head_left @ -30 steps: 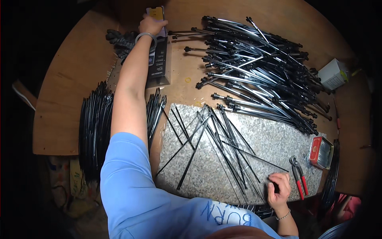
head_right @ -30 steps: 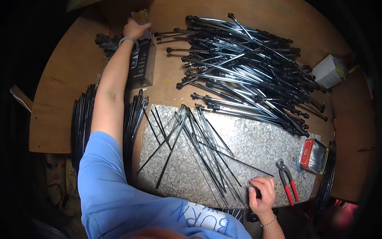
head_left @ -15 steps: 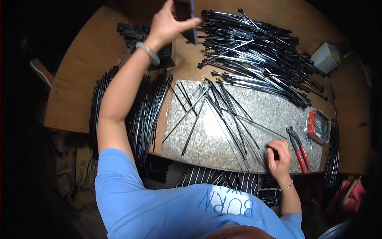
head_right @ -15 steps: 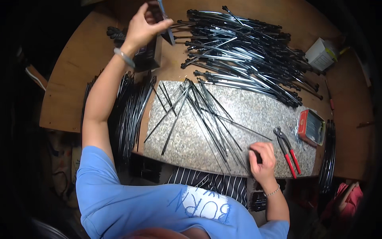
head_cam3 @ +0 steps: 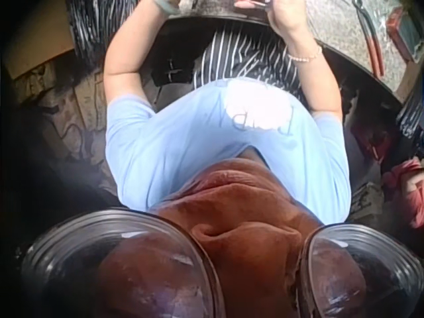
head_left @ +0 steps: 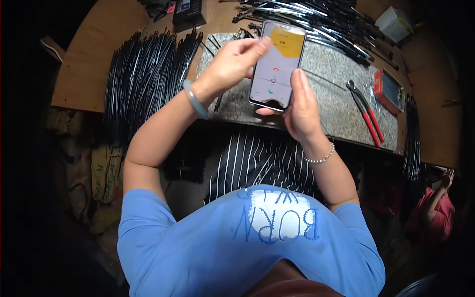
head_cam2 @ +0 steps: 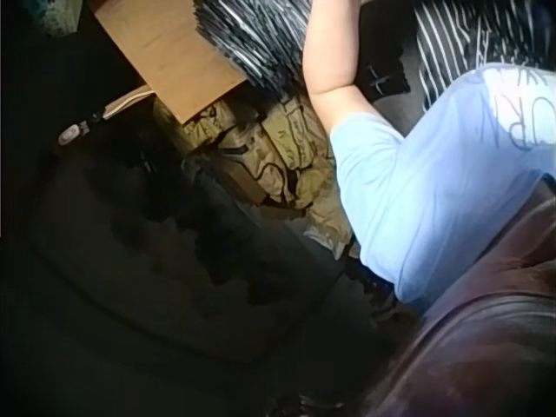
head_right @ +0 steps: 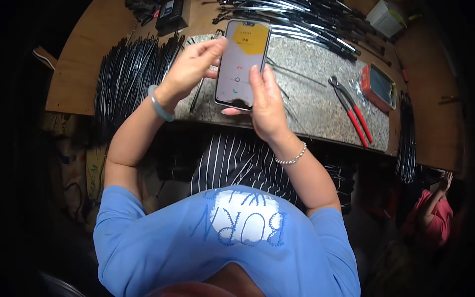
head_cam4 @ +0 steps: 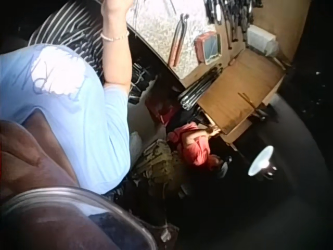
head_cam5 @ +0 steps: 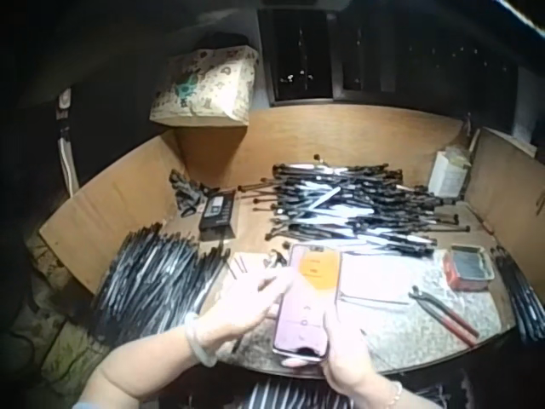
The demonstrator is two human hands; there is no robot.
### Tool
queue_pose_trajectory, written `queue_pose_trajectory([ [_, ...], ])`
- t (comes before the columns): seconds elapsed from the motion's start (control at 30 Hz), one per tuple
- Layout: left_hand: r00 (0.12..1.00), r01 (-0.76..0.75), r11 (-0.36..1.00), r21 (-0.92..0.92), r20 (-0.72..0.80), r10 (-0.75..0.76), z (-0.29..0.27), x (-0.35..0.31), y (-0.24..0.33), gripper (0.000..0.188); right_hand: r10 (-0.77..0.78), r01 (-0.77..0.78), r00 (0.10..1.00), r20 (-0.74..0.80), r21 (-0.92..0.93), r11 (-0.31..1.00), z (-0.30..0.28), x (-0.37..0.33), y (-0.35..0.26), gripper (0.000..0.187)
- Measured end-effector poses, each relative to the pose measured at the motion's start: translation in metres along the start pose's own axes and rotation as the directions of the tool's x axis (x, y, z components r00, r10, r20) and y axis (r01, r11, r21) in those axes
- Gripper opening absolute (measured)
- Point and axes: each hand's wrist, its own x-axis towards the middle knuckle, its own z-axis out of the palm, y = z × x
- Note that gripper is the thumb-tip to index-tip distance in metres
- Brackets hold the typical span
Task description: Assembling and securing bundles of black flexible strips into plastic hubs using pliers.
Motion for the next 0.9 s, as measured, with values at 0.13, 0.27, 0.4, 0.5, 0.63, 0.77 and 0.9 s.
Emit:
queue_pose_trajectory([
  [0.13, 1.000, -0.025, 0.963, -0.267, -0.011, 0.023, 0.008, -0.029, -0.005, 0.036, 0.012, -0.012, 1.000, 0.015, -0.020, 1.000, 0.003, -0.016, -0.005, 0.047],
  [0.27, 0.994, -0.112, 0.931, -0.347, -0.047, 0.101, 0.015, -0.047, -0.009, 0.033, -0.035, 0.044, 0.996, 0.079, -0.122, 0.992, 0.003, -0.033, -0.002, 0.051],
  [0.4, 0.987, -0.158, 0.929, -0.334, -0.076, 0.141, 0.018, -0.057, -0.012, 0.034, -0.142, 0.183, 0.964, 0.225, -0.175, 0.967, 0.001, -0.046, 0.004, 0.058],
  [0.5, 0.984, -0.171, 0.912, -0.373, -0.106, 0.141, 0.021, -0.067, -0.012, 0.030, -0.112, 0.151, 0.964, 0.239, -0.152, 0.977, 0.003, -0.053, 0.002, 0.061],
  [0.63, 0.974, -0.207, 0.907, -0.368, -0.164, 0.156, 0.023, -0.076, -0.014, 0.029, -0.091, 0.124, 0.965, 0.246, -0.124, 0.984, 0.005, -0.057, 0.003, 0.062],
  [0.77, 0.960, -0.244, 0.909, -0.339, -0.218, 0.177, 0.021, -0.082, -0.017, 0.030, -0.077, 0.107, 0.962, 0.261, -0.106, 0.989, 0.008, -0.058, 0.004, 0.062],
  [0.9, 0.953, -0.260, 0.914, -0.312, -0.237, 0.190, 0.016, -0.087, -0.021, 0.030, -0.068, 0.105, 0.952, 0.298, -0.110, 0.988, 0.009, -0.058, 0.005, 0.061],
])
